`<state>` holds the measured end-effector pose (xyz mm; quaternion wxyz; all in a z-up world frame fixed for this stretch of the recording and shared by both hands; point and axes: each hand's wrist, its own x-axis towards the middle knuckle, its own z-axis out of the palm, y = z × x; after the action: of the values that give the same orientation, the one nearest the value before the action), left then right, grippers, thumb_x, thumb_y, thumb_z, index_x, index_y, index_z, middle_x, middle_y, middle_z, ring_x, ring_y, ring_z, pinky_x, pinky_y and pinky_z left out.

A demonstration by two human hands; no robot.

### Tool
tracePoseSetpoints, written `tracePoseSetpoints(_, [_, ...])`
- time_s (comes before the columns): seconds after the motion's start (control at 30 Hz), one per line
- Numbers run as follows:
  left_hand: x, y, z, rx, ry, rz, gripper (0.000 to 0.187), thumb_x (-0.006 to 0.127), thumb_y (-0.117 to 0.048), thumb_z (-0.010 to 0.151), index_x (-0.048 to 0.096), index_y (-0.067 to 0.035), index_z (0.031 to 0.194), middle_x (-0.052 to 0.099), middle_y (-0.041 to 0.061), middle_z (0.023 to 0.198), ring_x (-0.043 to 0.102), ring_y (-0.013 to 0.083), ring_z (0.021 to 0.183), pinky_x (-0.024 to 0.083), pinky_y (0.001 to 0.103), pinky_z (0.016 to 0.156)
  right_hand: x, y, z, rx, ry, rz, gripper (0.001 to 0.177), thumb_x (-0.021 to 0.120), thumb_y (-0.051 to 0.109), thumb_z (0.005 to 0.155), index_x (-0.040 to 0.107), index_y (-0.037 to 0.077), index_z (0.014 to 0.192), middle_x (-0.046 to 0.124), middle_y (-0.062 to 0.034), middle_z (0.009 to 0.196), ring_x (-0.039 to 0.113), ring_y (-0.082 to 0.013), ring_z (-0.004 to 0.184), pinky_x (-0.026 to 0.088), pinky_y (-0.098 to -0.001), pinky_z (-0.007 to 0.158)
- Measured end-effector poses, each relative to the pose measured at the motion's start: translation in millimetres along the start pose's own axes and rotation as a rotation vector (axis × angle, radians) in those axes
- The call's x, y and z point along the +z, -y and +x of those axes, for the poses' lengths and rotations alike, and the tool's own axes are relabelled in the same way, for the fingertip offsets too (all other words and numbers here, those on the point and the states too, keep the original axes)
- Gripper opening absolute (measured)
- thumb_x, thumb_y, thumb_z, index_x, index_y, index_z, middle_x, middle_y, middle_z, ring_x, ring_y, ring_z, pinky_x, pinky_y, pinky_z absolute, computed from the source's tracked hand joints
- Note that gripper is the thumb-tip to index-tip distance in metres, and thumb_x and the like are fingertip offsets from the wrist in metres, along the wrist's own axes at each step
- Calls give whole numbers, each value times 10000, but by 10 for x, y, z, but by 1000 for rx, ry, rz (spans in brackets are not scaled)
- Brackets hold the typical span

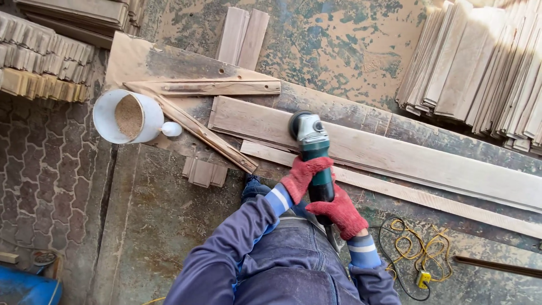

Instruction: Sanding wood planks using an angle grinder at a workbench.

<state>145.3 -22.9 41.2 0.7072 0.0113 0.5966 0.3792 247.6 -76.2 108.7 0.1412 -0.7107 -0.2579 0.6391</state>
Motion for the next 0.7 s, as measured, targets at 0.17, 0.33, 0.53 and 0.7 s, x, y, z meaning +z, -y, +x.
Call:
tracePoseSetpoints(0.17, [469,402,135,-91,349,8,511,970,-125,607,697,8,1017,698,188,708,738,329,611,647,459,553,-362,-434,-53,-19,-162,211,479,961,71,507,677,13,889,644,-176,679,670,-310,594,568,-448,521])
tracePoseSetpoints(0.33, [354,384,145,-80,342,36,539,974,-164,615,688,3,1040,700,161,715,742,304,626,654,443,567,-270,-353,-87,-38,-142,224,474,964,54,492,694,-8,877,659,-195,673,683,-320,605,580,-470,537])
tracePoseSetpoints(0.53, [-20,149,-7,-13,162,-58,627,983,-92,596,640,70,1095,717,191,756,753,365,682,656,488,628,-118,-62,-98,-22,-34,100,542,989,44,456,694,3,908,645,-177,698,655,-304,628,557,-416,563])
tracePoseSetpoints(0.7, [365,451,70,-22,220,-75,587,972,-52,583,646,86,1050,704,179,716,745,354,625,664,488,564,-359,-346,-106,-24,-116,162,470,956,56,519,678,26,896,639,-162,686,673,-288,622,544,-400,541])
